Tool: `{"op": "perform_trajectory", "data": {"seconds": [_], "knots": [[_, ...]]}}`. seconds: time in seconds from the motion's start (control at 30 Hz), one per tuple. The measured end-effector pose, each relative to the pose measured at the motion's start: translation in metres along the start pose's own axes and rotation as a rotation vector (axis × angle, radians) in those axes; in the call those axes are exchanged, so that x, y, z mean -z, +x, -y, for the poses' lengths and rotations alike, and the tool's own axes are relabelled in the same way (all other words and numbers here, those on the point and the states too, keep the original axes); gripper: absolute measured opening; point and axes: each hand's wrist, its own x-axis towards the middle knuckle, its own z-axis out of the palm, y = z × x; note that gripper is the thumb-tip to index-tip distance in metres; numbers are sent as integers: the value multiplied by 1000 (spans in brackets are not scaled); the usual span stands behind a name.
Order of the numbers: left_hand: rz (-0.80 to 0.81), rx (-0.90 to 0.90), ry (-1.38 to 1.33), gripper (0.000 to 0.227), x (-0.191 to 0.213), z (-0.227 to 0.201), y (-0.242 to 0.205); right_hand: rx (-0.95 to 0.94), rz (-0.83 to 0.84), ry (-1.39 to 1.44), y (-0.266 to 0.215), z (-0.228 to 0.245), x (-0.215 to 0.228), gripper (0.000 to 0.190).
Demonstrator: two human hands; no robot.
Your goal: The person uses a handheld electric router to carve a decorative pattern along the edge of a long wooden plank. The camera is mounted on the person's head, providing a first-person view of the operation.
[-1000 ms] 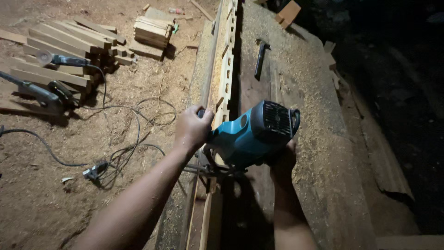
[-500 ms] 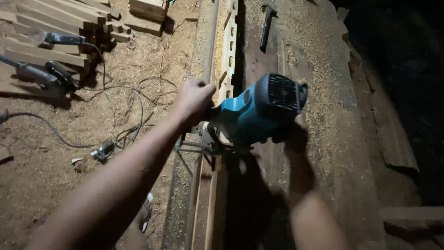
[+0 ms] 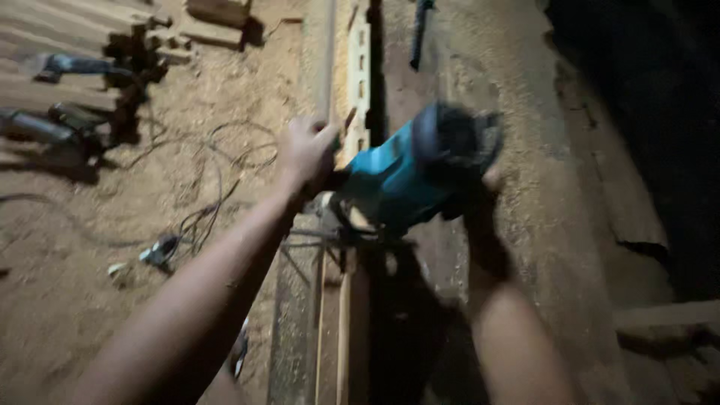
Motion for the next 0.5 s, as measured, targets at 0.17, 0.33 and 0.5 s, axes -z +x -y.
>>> {"op": "perform_trajectory", "data": {"seconds": [0.17, 0.33, 0.5], "knots": [[15, 137, 143, 32, 14, -32, -4, 58, 15, -39, 55, 16, -26, 25], [12, 2, 16, 33, 10, -22, -7, -4, -33, -88, 35, 14, -30, 25], [-29, -10, 30, 30, 16, -24, 3, -7, -56, -171, 54, 30, -24, 25]]}}
